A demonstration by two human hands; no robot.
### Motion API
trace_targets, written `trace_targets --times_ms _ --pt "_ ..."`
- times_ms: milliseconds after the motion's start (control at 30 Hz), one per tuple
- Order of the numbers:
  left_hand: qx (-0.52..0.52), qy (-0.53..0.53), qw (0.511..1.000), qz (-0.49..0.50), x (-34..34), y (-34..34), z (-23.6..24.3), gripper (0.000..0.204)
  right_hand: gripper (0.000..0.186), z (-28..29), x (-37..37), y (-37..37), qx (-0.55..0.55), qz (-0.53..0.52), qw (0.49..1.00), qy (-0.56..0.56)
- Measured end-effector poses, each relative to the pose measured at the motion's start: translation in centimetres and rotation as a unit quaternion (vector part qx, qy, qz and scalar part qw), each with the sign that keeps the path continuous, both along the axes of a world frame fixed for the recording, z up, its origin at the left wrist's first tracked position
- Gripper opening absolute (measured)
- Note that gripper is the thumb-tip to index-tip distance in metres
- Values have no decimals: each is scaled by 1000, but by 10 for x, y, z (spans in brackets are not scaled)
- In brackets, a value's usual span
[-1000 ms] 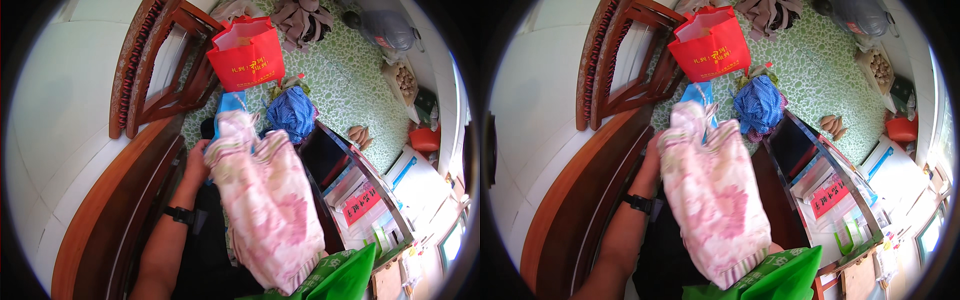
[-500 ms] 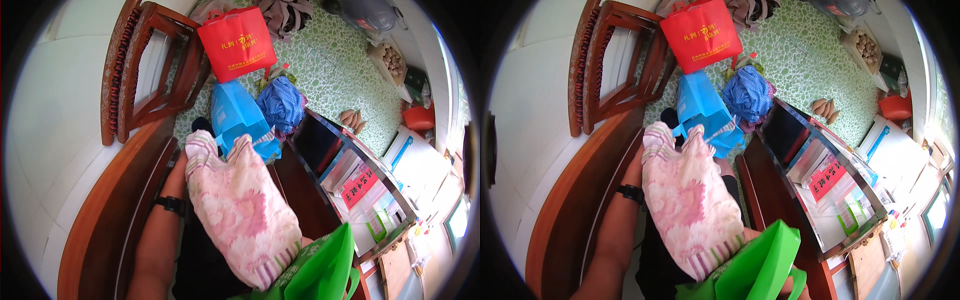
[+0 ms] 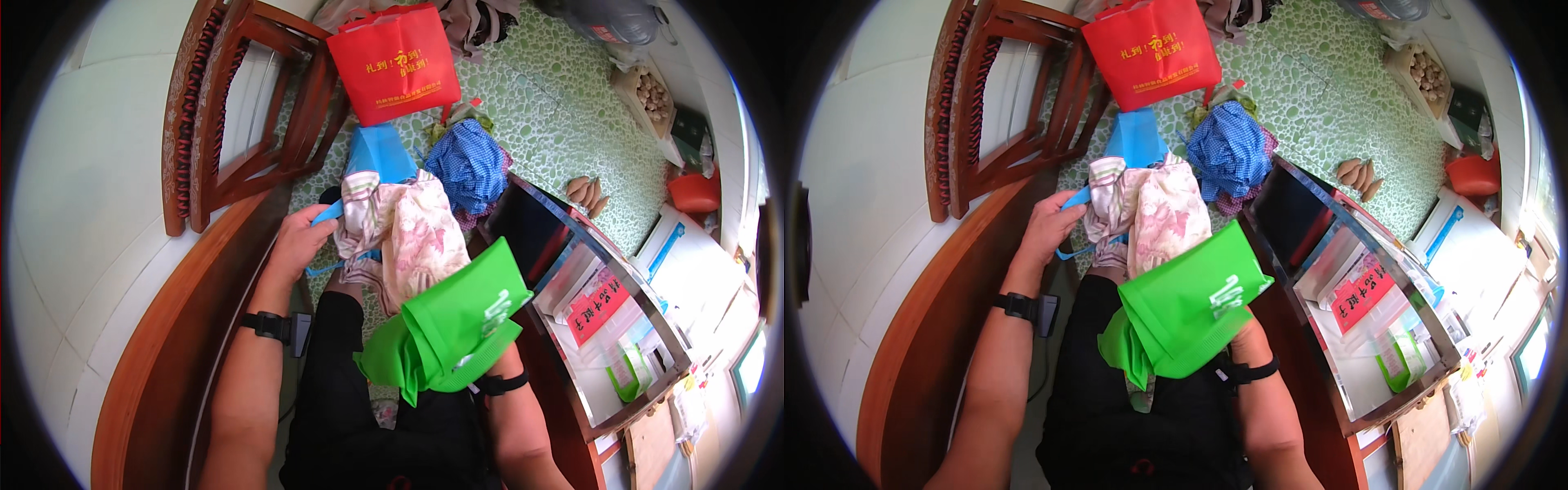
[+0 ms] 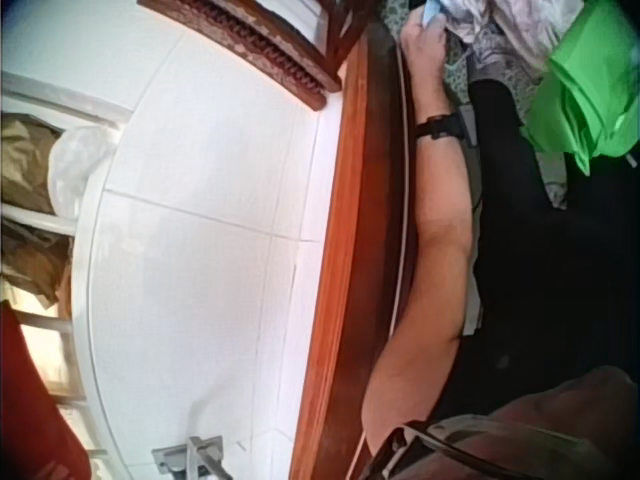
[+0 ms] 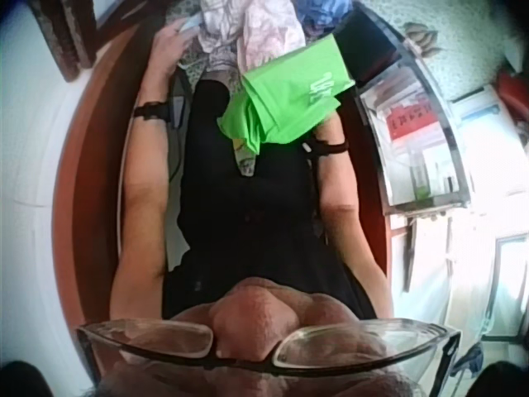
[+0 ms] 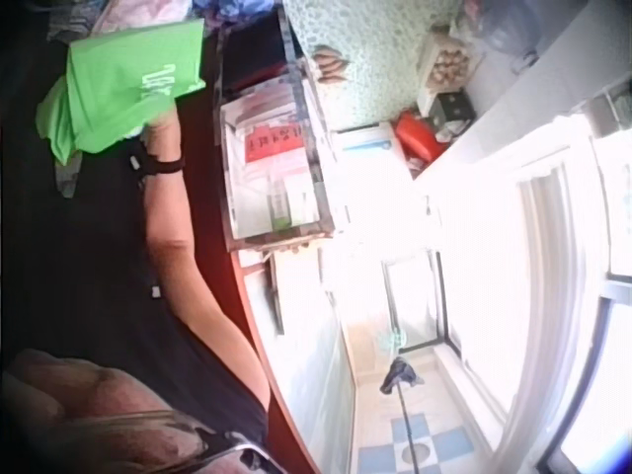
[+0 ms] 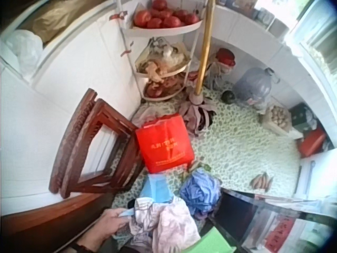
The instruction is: The person is seen taking clothes out of one bag and putting them into another bag.
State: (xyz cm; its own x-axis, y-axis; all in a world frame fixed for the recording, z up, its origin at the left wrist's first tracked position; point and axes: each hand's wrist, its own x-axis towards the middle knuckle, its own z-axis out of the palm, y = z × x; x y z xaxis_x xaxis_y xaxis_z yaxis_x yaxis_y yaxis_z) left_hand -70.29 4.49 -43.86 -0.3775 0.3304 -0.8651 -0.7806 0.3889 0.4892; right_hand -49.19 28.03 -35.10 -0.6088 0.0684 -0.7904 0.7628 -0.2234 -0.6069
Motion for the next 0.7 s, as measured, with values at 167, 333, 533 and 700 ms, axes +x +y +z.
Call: trace_targets --times_ms 167,333,533,700 --pt "0 8 1000 -15 3 -1 -2 23 46 33 8 8 -32 6 999 -13" --pt "-2 -15 1000 -3 7 6 1 23 46 38 7 9 -65 16 997 -29" --pt "-1 26 997 -68 12 10 10 24 42 -71 -21 -17 -52 52 997 1" --pt "12 38 999 -20 18 5 9 34 53 -119 -82 -26 -85 106 990 32"
